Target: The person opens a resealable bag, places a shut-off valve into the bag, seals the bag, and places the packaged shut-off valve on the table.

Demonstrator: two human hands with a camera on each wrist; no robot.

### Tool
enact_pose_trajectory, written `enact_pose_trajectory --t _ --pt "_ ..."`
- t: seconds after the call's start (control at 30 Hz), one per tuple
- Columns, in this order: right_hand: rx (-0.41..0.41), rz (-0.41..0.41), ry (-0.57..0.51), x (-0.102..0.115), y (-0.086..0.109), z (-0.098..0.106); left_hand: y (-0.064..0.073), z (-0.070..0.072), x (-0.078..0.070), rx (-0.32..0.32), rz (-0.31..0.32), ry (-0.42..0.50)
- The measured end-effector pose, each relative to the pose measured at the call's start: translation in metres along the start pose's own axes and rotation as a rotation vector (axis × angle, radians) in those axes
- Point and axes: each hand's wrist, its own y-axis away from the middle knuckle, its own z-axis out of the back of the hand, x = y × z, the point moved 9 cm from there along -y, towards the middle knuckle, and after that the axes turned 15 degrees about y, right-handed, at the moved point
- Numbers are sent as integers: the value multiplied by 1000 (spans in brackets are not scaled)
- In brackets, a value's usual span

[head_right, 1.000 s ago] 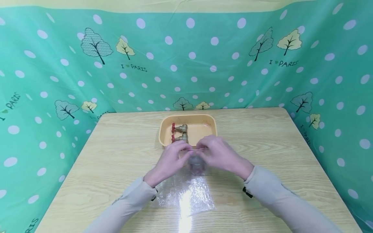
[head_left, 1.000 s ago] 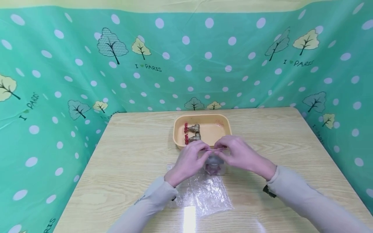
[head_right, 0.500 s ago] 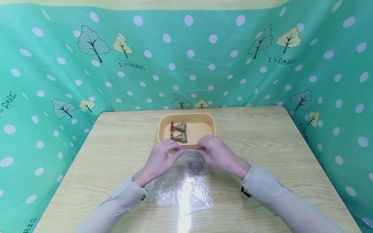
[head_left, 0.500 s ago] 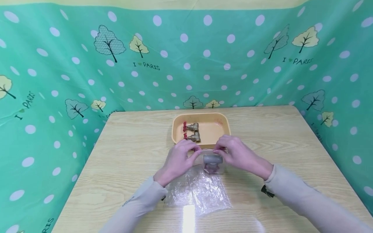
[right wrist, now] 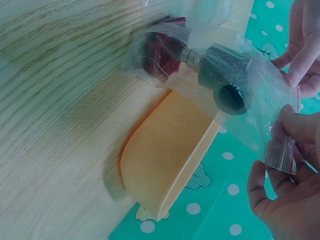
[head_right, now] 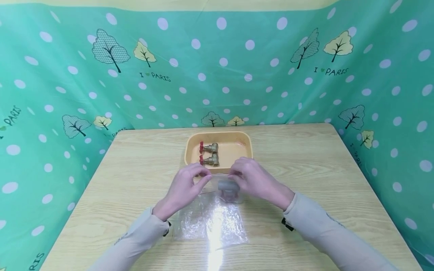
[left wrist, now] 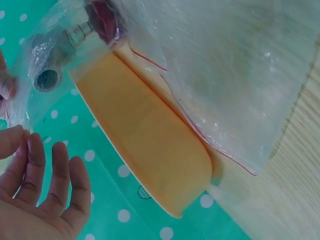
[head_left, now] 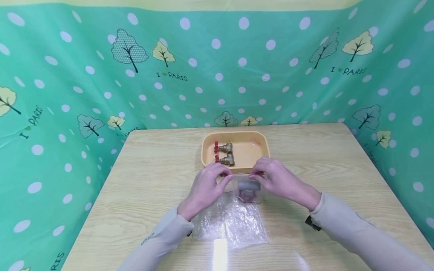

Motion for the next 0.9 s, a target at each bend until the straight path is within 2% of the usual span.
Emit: enact_pose_trajectory --t 0.3,0.73,0.9 --pt "-4 8 1 7 0 1 3 3 -3 -21 -11 10" --pt "-53 -19 -44 12 5 14 9 8 -2 -29 37 99" --pt "-92 -28 -42 10 8 23 13 8 1 -28 39 68"
